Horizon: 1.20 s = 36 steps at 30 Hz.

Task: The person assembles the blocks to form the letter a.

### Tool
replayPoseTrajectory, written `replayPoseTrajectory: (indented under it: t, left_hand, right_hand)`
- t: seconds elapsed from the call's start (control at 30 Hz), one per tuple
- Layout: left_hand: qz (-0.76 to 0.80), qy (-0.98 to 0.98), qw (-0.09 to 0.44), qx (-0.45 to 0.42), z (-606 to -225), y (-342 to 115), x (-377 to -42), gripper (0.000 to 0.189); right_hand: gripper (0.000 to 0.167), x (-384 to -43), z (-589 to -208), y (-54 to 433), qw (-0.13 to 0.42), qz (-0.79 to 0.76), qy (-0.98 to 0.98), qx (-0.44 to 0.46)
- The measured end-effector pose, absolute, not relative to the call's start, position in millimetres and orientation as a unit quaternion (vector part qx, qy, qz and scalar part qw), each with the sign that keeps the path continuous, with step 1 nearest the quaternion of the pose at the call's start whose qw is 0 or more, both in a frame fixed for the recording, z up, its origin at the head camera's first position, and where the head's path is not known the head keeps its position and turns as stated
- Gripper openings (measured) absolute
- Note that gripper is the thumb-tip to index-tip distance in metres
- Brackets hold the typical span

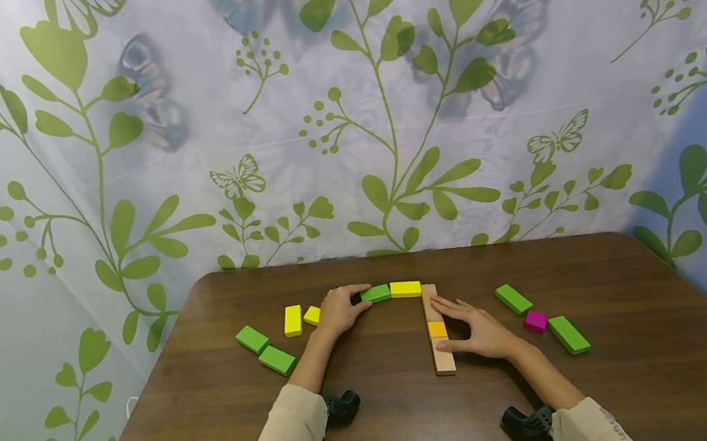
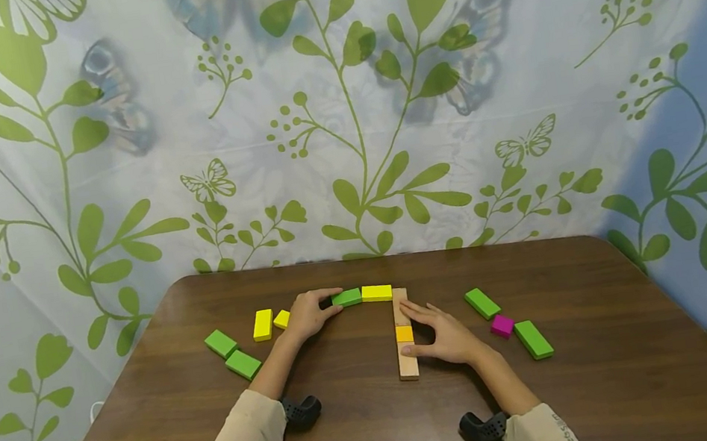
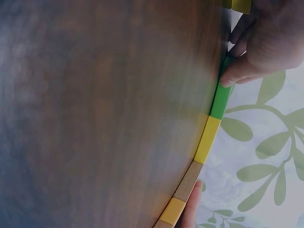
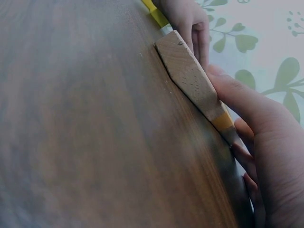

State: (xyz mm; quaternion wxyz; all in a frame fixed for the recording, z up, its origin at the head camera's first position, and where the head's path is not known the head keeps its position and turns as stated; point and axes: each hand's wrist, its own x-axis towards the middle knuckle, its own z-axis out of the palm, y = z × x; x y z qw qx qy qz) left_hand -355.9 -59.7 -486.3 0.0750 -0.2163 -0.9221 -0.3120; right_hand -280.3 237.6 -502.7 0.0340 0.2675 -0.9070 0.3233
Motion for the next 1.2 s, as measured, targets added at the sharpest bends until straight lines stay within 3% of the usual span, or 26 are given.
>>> replayPoseTrajectory:
  t: [1.2]
  left_hand:
    - [-0.309,-0.921,0.085,-0.222,-486.3,-59.7,-355.3,0.038]
  right_hand:
    - [0.081,-280.4,-503.1,237.4,0.037,0.325,-0.904,0.275]
